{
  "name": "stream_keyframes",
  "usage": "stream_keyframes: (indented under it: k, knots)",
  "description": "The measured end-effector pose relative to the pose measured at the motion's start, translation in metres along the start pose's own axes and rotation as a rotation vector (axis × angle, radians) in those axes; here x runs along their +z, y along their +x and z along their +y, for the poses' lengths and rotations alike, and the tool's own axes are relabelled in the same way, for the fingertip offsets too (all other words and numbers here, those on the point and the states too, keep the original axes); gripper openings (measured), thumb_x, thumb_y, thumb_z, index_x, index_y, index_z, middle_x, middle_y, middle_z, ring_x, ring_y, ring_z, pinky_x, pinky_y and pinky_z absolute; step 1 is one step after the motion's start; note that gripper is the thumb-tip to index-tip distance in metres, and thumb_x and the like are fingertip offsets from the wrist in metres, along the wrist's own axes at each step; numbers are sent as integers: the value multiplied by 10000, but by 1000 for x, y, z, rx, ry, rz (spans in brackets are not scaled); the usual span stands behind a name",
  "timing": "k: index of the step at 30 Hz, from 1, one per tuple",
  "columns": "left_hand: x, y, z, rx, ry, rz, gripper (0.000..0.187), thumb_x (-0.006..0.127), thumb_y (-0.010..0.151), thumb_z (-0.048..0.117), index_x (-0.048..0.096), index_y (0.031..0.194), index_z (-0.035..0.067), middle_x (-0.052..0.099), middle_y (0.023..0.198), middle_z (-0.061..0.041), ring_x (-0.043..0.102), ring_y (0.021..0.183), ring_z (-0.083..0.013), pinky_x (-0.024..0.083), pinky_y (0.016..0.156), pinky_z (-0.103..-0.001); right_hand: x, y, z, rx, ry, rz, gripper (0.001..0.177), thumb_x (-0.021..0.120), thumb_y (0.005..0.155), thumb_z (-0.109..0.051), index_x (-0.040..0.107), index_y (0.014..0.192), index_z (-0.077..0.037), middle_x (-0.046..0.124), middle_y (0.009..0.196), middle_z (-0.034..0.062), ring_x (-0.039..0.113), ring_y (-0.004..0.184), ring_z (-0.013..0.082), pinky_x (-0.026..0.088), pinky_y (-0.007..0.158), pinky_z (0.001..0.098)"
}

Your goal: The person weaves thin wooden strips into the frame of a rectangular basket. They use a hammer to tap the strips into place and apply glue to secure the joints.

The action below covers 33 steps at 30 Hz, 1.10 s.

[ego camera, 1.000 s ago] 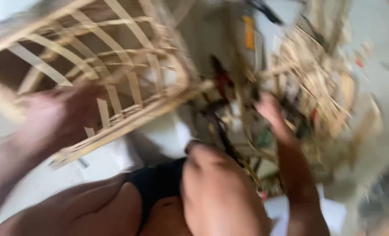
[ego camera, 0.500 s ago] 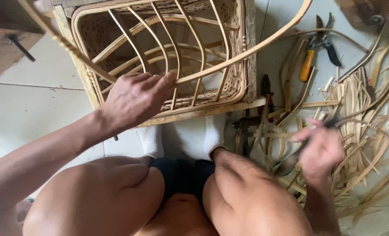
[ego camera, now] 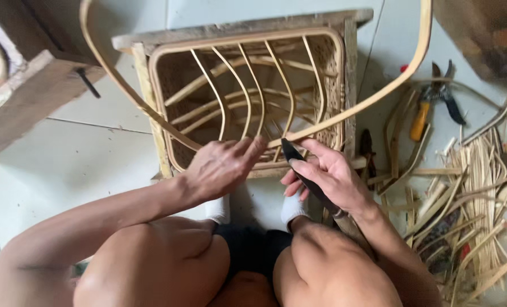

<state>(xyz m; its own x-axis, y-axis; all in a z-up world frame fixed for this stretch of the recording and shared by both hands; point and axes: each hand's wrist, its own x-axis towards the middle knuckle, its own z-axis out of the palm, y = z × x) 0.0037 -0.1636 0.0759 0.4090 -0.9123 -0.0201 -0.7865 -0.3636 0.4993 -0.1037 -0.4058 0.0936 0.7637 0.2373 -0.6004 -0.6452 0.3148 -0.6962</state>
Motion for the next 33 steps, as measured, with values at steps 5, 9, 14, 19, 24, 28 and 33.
stream_keyframes:
  k: [5, 9, 14, 19, 24, 28, 33]
  knots:
    - [8, 5, 2, -92, -24, -172, 424, 589, 899, 55, 511, 1302, -49, 651, 969, -170, 699, 683, -286, 574, 477, -388, 3, 6, 5, 2, -48, 50, 438, 596, 1005, -170, 486, 1404, -27, 752, 900, 165, 717, 605, 143, 514, 423, 213]
    - [5, 0, 7, -41, -11, -45, 343, 596, 897, 78, 540, 1223, -8, 640, 905, -131, 694, 721, -277, 573, 518, -399, 11, 3, 5, 24, -115, 64, 435, 587, 1007, -181, 485, 1407, -44, 745, 861, 140, 664, 535, 107, 460, 380, 200]
    - [7, -4, 7, 3, 150, -236, 478, 557, 892, -14, 477, 1356, -93, 631, 884, -113, 665, 658, -197, 575, 486, -314, 10, -9, 9, 3, 27, 31, 439, 601, 1024, -186, 504, 1425, -36, 725, 826, 112, 623, 508, 76, 437, 386, 188]
    - [-2, -13, 12, 96, 174, -152, 554, 572, 875, 8, 461, 1406, -105, 638, 920, -104, 673, 746, -200, 596, 611, -316, 10, -17, 13, -4, 125, 11, 396, 595, 1039, -187, 547, 1398, -28, 735, 832, 103, 619, 504, 70, 447, 405, 194]
    - [-8, -18, 14, 131, 165, -84, 544, 590, 877, 40, 482, 1388, -112, 657, 942, -99, 673, 750, -194, 596, 631, -322, 8, -24, 14, -4, 65, 28, 324, 590, 1044, -173, 594, 1312, 9, 750, 849, 110, 640, 512, 81, 473, 406, 208]
    - [-11, -18, 10, 154, 216, -26, 515, 585, 919, 27, 470, 1405, -101, 673, 946, -100, 679, 754, -179, 582, 604, -282, 6, -25, 7, -10, 66, 98, 321, 579, 1035, -173, 630, 1297, 6, 748, 848, 102, 631, 507, 70, 437, 386, 191]
    - [-14, -28, 8, 162, 202, -50, 527, 584, 924, 9, 458, 1423, -102, 659, 891, -76, 668, 716, -156, 564, 565, -277, 6, -31, 8, 17, 62, 103, 291, 574, 1038, -169, 660, 1239, 23, 747, 869, 106, 643, 531, 68, 446, 397, 192]
